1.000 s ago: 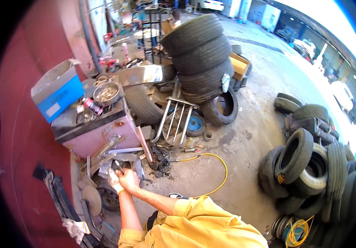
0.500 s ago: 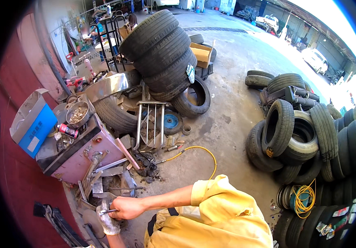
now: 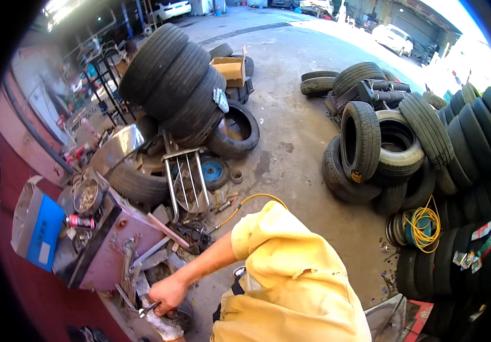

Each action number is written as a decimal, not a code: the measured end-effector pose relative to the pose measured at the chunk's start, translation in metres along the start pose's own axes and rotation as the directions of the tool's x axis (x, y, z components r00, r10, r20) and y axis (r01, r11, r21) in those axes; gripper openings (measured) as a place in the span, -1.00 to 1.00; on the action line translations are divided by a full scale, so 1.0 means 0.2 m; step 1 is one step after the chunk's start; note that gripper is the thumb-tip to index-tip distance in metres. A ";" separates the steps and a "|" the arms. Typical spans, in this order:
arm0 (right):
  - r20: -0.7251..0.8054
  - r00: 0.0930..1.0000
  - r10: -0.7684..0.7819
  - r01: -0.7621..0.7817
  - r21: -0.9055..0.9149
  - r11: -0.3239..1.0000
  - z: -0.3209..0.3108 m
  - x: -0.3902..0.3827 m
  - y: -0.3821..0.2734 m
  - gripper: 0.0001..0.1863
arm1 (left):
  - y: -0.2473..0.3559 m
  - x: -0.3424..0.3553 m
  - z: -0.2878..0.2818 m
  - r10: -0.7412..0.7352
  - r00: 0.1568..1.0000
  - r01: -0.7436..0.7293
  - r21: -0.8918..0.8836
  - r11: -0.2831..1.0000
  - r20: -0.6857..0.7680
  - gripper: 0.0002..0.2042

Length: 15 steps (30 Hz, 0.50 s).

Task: The person uses a wrench to tighten a valve stem on a tire while standing in a cluttered workshop. They then walk to a pile of tires, pick up a coiled air hose, and begin to untangle it.

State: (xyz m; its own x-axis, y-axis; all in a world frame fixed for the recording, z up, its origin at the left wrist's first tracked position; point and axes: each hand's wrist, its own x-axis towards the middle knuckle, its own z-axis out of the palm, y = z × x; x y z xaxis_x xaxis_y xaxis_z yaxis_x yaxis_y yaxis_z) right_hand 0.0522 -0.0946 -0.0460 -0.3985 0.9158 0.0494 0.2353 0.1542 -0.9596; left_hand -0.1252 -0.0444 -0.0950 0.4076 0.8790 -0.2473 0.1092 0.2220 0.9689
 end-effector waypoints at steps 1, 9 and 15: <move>-0.031 0.999 -0.038 0.037 -0.034 0.999 0.01 0.01 0.11 -0.61 | -0.05 0.11 -0.03 -0.118 0.977 0.113 0.037 0.993 0.180 -0.65; -0.024 0.999 0.044 -0.050 -0.562 0.826 -0.03 -0.11 0.17 -0.61 | -0.48 0.47 -0.34 -0.394 0.749 0.141 0.453 0.881 0.533 -0.58; 0.359 0.912 -0.197 0.409 -0.779 0.475 0.01 -0.11 0.17 -0.77 | -0.38 0.34 -0.47 -0.008 0.369 -0.668 0.271 0.693 0.930 -0.70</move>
State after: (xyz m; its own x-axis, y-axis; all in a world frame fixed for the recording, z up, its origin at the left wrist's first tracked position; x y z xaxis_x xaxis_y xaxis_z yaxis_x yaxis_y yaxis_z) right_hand 0.0674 -0.1092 -0.0800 -0.7284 0.6718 0.1347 0.6391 0.7370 -0.2199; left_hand -0.1908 0.0387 -0.1857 0.9921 -0.0700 -0.1042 0.0490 -0.5483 0.8349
